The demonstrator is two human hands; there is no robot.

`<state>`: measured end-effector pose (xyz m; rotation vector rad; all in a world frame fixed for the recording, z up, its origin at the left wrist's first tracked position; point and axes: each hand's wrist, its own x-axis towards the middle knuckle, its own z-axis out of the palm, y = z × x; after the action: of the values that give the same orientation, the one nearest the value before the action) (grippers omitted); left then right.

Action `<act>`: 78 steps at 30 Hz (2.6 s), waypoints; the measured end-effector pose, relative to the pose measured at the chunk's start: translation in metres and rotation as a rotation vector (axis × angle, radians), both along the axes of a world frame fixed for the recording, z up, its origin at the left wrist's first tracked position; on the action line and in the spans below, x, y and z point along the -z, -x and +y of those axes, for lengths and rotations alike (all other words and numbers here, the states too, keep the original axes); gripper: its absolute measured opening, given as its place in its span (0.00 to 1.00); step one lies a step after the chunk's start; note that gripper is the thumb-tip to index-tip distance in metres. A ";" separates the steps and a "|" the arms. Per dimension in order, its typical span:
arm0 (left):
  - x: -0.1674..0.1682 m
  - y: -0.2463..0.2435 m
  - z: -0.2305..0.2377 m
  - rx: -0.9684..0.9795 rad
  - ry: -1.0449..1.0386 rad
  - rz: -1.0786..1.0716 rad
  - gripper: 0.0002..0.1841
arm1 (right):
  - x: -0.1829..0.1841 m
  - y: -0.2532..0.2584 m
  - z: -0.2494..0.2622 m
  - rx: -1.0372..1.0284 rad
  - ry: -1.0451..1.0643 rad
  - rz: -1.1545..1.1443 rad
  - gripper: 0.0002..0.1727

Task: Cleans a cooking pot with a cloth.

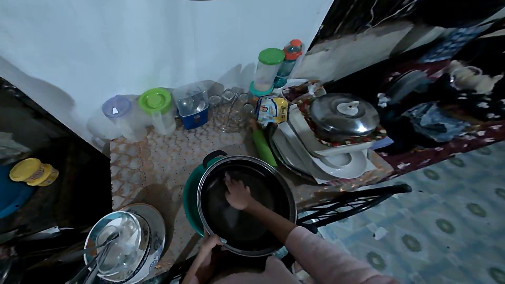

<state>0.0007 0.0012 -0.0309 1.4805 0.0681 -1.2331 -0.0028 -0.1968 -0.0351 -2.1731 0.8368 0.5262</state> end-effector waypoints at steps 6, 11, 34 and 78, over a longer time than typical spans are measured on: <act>-0.002 0.004 0.006 -0.035 0.079 0.013 0.21 | -0.001 0.000 -0.001 0.028 -0.071 -0.048 0.36; -0.001 0.003 0.002 -0.017 0.006 0.019 0.31 | -0.003 -0.002 -0.001 0.024 -0.116 -0.069 0.37; -0.003 0.003 0.002 -0.041 0.075 0.052 0.28 | 0.002 0.006 -0.008 0.160 -0.415 -0.159 0.39; 0.021 0.000 0.022 -0.078 0.289 -0.092 0.15 | -0.027 0.043 0.051 -0.817 -0.177 0.069 0.31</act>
<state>0.0004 0.0237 -0.0521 1.2680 -0.1095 -1.0620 -0.0453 -0.1455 -0.0082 -2.2734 -0.1133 1.0259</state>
